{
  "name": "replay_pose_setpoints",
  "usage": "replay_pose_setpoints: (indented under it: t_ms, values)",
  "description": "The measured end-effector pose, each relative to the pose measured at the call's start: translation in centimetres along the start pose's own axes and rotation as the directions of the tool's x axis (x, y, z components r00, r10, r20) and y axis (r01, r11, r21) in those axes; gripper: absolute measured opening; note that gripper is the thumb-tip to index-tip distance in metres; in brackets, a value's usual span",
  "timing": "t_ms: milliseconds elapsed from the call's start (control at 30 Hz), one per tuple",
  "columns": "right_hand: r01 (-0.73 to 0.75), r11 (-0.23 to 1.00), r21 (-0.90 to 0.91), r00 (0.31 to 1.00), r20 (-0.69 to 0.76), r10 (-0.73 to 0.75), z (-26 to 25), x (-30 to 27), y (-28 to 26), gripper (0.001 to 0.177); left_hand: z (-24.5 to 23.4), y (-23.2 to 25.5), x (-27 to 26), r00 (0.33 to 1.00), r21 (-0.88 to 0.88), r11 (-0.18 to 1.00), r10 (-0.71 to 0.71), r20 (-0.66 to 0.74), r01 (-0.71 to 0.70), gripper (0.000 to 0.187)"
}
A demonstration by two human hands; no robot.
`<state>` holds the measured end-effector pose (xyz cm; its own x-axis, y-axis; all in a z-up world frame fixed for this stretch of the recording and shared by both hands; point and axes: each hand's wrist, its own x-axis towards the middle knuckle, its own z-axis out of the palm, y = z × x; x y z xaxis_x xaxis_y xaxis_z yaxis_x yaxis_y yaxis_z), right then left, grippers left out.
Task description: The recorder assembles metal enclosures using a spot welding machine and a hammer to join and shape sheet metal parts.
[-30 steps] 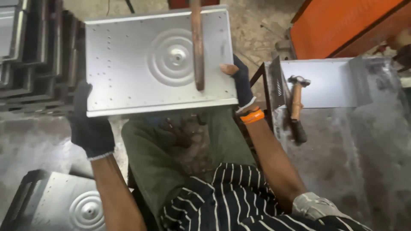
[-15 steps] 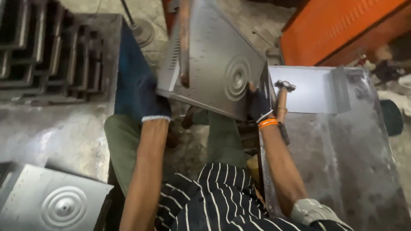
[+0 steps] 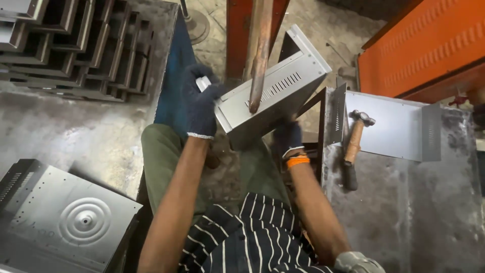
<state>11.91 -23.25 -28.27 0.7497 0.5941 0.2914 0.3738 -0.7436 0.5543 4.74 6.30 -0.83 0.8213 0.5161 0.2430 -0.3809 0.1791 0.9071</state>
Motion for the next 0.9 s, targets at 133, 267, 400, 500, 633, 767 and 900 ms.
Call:
replay_pose_setpoints:
  t_ms: [133,267,400,500,633,767,900]
  values:
    - [-0.045,-0.143,0.989,0.598,0.141,0.789,-14.7,5.4,8.9,0.037,0.6,0.1,0.0,0.996,-0.224,0.972,-0.079,-0.029,0.07,0.03]
    - [0.123,0.079,0.989,0.59,-0.137,0.796,-29.5,10.4,14.3,0.034,-0.4,-2.4,0.9,0.998,-0.058,0.996,-0.065,-0.024,0.064,0.013]
    - [0.039,0.167,0.985,0.943,-0.091,0.321,-32.2,14.0,13.3,0.029,-0.2,-1.5,1.5,0.988,-0.127,0.98,-0.151,0.015,0.152,0.016]
    - [-0.02,0.604,0.797,0.999,0.034,-0.011,-29.2,16.3,12.7,0.013,0.0,-1.2,1.9,0.982,-0.167,0.97,-0.165,0.092,0.179,0.012]
    - [0.003,0.653,0.758,1.0,0.007,-0.013,-25.2,17.0,12.7,0.02,0.7,0.2,1.8,0.971,-0.235,0.948,-0.181,0.154,0.214,0.01]
    - [0.125,0.683,0.72,0.992,-0.101,-0.075,-27.9,16.2,13.6,0.026,1.8,1.5,1.1,0.975,-0.109,0.977,-0.167,0.146,0.183,0.011]
    - [-0.108,0.692,0.714,0.994,0.101,0.051,-30.8,14.8,14.1,0.042,3.3,1.3,-0.1,0.978,-0.046,0.979,-0.194,0.079,0.198,0.013]
